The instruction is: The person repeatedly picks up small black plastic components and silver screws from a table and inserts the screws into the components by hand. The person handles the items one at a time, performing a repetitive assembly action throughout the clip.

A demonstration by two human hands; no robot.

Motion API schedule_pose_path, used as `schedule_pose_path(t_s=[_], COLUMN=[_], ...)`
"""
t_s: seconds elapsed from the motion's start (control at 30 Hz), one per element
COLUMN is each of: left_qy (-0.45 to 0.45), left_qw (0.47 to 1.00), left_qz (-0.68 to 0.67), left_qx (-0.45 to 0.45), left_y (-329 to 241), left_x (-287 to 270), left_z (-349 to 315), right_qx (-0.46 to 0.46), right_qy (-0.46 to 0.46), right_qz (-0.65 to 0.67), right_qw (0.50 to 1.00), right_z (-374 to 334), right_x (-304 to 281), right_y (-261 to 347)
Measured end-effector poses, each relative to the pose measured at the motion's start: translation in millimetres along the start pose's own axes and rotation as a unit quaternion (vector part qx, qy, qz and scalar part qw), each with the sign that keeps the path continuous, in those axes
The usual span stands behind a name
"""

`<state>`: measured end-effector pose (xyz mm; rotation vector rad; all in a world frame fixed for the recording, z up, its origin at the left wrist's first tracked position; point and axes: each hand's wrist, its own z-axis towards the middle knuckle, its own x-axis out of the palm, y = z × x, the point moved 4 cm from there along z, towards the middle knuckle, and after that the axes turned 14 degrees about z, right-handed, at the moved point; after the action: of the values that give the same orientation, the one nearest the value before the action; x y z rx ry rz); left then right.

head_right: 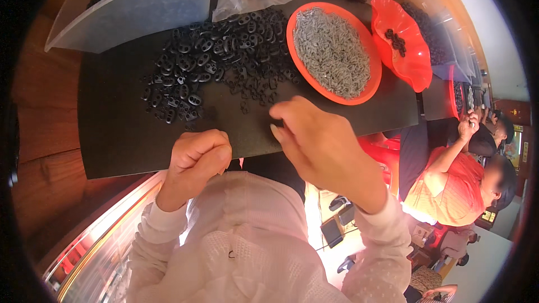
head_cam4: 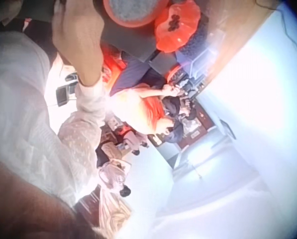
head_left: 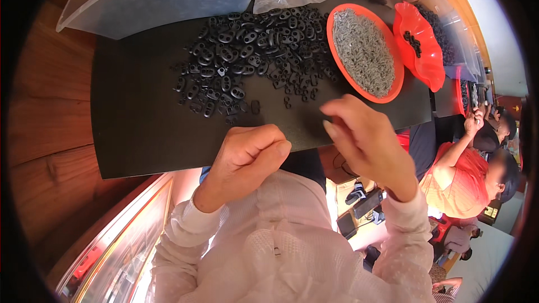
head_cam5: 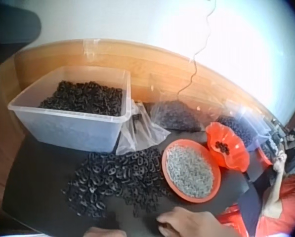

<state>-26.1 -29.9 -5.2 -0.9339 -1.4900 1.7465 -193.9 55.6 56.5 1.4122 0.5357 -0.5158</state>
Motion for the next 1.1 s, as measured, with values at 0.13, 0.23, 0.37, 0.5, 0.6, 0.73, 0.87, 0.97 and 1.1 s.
schedule_pose_path(t_s=[0.13, 0.23, 0.37, 0.5, 0.6, 0.73, 0.87, 0.97, 1.1], left_qy=[0.012, 0.012, -0.001, -0.001, 0.000, 0.027, 0.010, -0.008, -0.010], left_qw=[1.000, 1.000, 0.999, 0.997, 0.996, 0.994, 0.995, 0.997, 0.997], left_qz=[0.010, 0.021, 0.047, 0.075, 0.078, 0.091, 0.083, 0.072, 0.070], left_qx=[0.006, 0.009, 0.024, 0.034, 0.035, 0.047, 0.047, 0.036, 0.029], left_y=[-4, -5, -8, -7, -6, -4, -4, -5, -8], left_x=[0, 0, 3, 4, 5, 4, 4, 4, 3], left_z=[3, 2, 3, 2, 2, 1, 1, 1, 2], right_qx=[-0.001, -0.002, -0.034, -0.051, -0.052, -0.061, -0.109, -0.105, -0.107], right_qy=[-0.034, -0.033, -0.033, -0.035, -0.032, 0.010, 0.027, 0.039, 0.018], right_qz=[-0.158, -0.161, -0.178, -0.196, -0.198, -0.236, -0.304, -0.329, -0.324], right_qw=[0.987, 0.986, 0.983, 0.979, 0.978, 0.970, 0.946, 0.938, 0.940], right_z=[13, 24, 35, 38, 36, 36, 43, 47, 47], right_x=[25, 34, 38, 36, 34, 34, 40, 44, 44], right_y=[-15, -16, -12, -15, -15, -14, -10, -5, -8])
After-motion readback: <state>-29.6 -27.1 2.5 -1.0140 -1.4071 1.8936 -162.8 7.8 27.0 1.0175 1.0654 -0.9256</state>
